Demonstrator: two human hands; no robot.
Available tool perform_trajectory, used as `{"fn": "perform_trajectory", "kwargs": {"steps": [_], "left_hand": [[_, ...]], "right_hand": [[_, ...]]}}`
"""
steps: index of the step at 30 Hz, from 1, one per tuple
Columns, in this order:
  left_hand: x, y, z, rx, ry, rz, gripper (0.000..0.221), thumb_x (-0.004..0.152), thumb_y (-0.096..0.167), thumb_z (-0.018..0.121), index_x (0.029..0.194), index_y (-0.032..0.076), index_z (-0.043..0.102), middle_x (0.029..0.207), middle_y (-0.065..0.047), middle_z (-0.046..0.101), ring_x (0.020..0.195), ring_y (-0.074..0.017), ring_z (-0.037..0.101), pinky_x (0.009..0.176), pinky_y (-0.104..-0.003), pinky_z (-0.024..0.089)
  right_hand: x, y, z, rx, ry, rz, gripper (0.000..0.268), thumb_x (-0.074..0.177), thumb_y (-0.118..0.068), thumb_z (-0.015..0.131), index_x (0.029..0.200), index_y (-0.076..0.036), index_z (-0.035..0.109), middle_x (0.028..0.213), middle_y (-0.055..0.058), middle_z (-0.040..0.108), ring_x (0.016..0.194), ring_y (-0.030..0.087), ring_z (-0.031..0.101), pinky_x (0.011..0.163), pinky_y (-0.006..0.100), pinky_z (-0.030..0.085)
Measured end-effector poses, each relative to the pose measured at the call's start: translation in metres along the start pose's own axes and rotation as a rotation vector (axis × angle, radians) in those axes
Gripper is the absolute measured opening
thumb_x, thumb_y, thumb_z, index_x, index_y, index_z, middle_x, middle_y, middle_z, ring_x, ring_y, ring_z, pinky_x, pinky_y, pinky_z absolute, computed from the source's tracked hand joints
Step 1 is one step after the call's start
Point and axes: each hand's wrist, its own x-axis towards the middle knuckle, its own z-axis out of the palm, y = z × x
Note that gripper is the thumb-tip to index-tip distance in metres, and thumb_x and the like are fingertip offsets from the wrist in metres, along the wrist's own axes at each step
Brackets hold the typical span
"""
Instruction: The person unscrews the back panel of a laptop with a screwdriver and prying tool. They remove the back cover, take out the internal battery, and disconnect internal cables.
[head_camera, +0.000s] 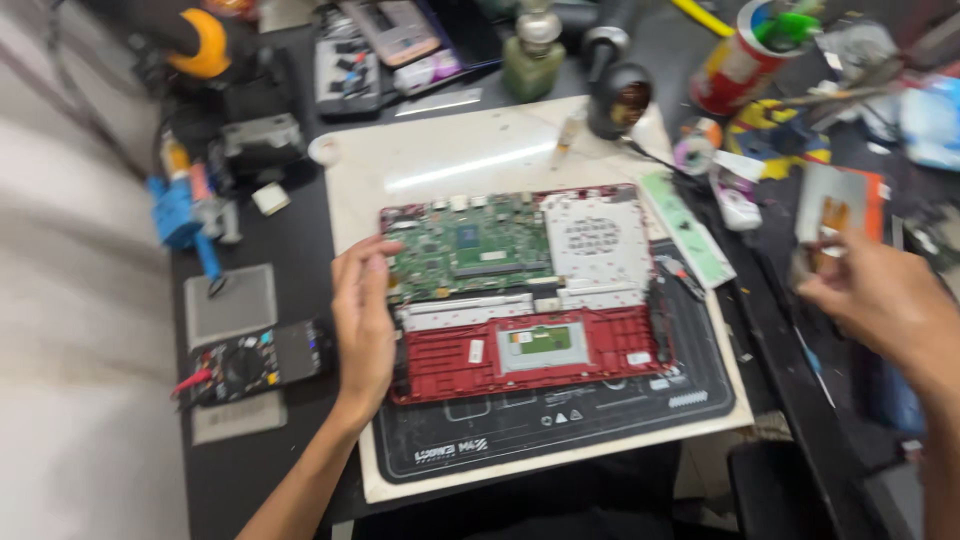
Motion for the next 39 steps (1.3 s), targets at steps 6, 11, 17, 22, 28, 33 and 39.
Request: {"fn": "perform_trajectory", "kwargs": {"steps": [6, 11, 17, 22, 28, 33, 39], "left_hand": [[-0.001, 0.003, -0.010, 0.054, -0.053, -0.012, 0.032, 0.108, 0.026, 0.048, 0.125, 0.004, 0.064, 0.127, -0.010, 0.053, 0.106, -0.0200, 0.055, 0.096, -0.034, 0.047], [-0.012, 0.012, -0.022, 0.219, -0.064, 0.194, 0.026, 0.106, 0.018, 0.055, 0.125, 0.001, 0.060, 0.132, -0.016, 0.055, 0.122, -0.0270, 0.059, 0.104, -0.038, 0.049], [-0.028, 0.003, -0.025, 0.347, -0.017, 0.331, 0.019, 0.098, 0.007, 0.067, 0.116, 0.000, 0.065, 0.123, -0.018, 0.062, 0.116, -0.0338, 0.064, 0.100, -0.042, 0.052], [-0.029, -0.004, -0.026, 0.383, -0.014, 0.327, 0.016, 0.094, 0.005, 0.071, 0.110, 0.001, 0.067, 0.121, -0.015, 0.063, 0.114, -0.0334, 0.065, 0.097, -0.042, 0.054], [-0.029, -0.002, -0.026, 0.417, -0.027, 0.292, 0.020, 0.091, 0.005, 0.074, 0.108, 0.000, 0.066, 0.121, -0.017, 0.061, 0.113, -0.0345, 0.063, 0.095, -0.042, 0.053], [-0.030, -0.005, -0.026, 0.427, -0.032, 0.287, 0.019, 0.091, 0.006, 0.075, 0.106, 0.000, 0.067, 0.121, -0.016, 0.060, 0.112, -0.0329, 0.063, 0.093, -0.041, 0.054], [-0.030, -0.008, -0.025, 0.417, -0.027, 0.272, 0.018, 0.090, 0.007, 0.076, 0.105, 0.000, 0.068, 0.120, -0.015, 0.061, 0.111, -0.0304, 0.064, 0.090, -0.039, 0.055]], "right_hand": [[-0.003, -0.025, 0.004, 0.287, 0.197, -0.061, 0.021, 0.115, -0.017, 0.059, 0.125, -0.001, 0.068, 0.092, 0.019, 0.070, 0.083, 0.027, 0.071, 0.072, 0.037, 0.056], [-0.016, -0.149, -0.029, 0.877, 0.006, -0.371, 0.016, 0.111, -0.014, 0.044, 0.121, -0.002, 0.050, 0.107, 0.017, 0.069, 0.094, 0.022, 0.073, 0.085, 0.036, 0.061], [-0.023, -0.278, -0.036, 1.110, -0.384, -0.437, 0.019, 0.096, -0.006, 0.054, 0.114, -0.002, 0.051, 0.108, 0.022, 0.071, 0.098, 0.028, 0.078, 0.087, 0.042, 0.063], [-0.027, -0.335, 0.002, 1.204, -0.458, -0.485, 0.018, 0.093, -0.003, 0.061, 0.111, -0.001, 0.061, 0.108, 0.021, 0.074, 0.095, 0.025, 0.079, 0.085, 0.038, 0.063], [-0.037, -0.357, 0.033, 1.036, -0.256, -0.677, 0.013, 0.092, -0.001, 0.068, 0.104, 0.000, 0.064, 0.107, 0.015, 0.074, 0.099, 0.020, 0.078, 0.083, 0.031, 0.063], [-0.037, -0.359, 0.044, 1.079, -0.208, -0.699, 0.012, 0.093, 0.004, 0.067, 0.104, 0.002, 0.063, 0.106, 0.015, 0.069, 0.101, 0.019, 0.074, 0.085, 0.028, 0.066], [-0.035, -0.358, 0.049, 1.143, -0.249, -0.712, 0.011, 0.092, 0.004, 0.067, 0.101, 0.002, 0.061, 0.108, 0.014, 0.071, 0.106, 0.019, 0.073, 0.090, 0.028, 0.065]]}}
